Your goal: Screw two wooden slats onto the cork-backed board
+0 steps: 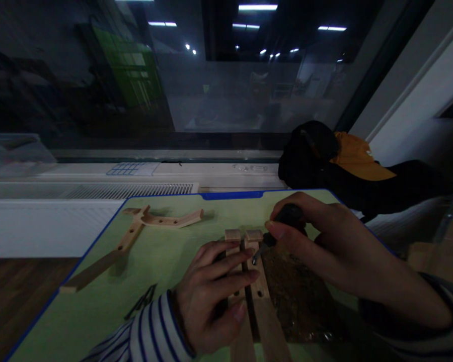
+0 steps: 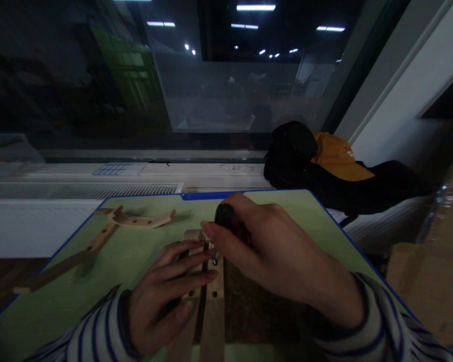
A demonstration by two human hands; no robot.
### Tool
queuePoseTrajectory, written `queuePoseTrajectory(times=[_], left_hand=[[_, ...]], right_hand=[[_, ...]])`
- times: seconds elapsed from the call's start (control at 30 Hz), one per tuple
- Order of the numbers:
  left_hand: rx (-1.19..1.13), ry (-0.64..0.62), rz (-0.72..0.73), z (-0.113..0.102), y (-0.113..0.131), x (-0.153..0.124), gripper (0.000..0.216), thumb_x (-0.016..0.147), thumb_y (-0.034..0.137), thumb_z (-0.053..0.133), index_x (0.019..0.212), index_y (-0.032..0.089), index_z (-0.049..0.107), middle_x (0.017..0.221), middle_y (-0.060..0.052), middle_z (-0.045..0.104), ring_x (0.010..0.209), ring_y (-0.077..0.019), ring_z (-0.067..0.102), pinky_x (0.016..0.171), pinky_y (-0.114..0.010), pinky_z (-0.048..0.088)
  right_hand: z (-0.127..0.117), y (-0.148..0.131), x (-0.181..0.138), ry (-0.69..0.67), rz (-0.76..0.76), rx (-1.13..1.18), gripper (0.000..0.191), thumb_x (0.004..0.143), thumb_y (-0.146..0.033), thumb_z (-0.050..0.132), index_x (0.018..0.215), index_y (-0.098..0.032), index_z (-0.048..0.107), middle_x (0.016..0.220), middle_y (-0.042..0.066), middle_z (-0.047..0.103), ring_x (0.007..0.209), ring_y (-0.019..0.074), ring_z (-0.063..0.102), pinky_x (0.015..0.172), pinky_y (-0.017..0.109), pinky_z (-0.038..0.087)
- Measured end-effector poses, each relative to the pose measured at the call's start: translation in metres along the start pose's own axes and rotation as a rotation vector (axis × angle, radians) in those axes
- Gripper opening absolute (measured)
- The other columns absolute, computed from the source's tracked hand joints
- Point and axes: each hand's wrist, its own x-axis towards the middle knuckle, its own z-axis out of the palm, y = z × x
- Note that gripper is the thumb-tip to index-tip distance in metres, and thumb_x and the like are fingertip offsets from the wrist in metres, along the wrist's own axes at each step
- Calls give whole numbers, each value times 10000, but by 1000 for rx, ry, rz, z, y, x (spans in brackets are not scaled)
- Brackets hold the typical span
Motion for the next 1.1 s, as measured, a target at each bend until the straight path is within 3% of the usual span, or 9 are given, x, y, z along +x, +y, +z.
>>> queuePoseTrajectory(times=[1.1], left_hand=[[1, 3, -6, 0, 0, -1, 353, 794, 269, 487, 1108, 188, 628, 1262, -71, 579, 1222, -289, 385, 962, -504, 347]], right_hand=[[-1, -2, 0, -66, 2, -14, 183, 912, -383, 420, 858, -218, 481, 659, -8, 596, 528, 127, 544, 449, 247, 365]])
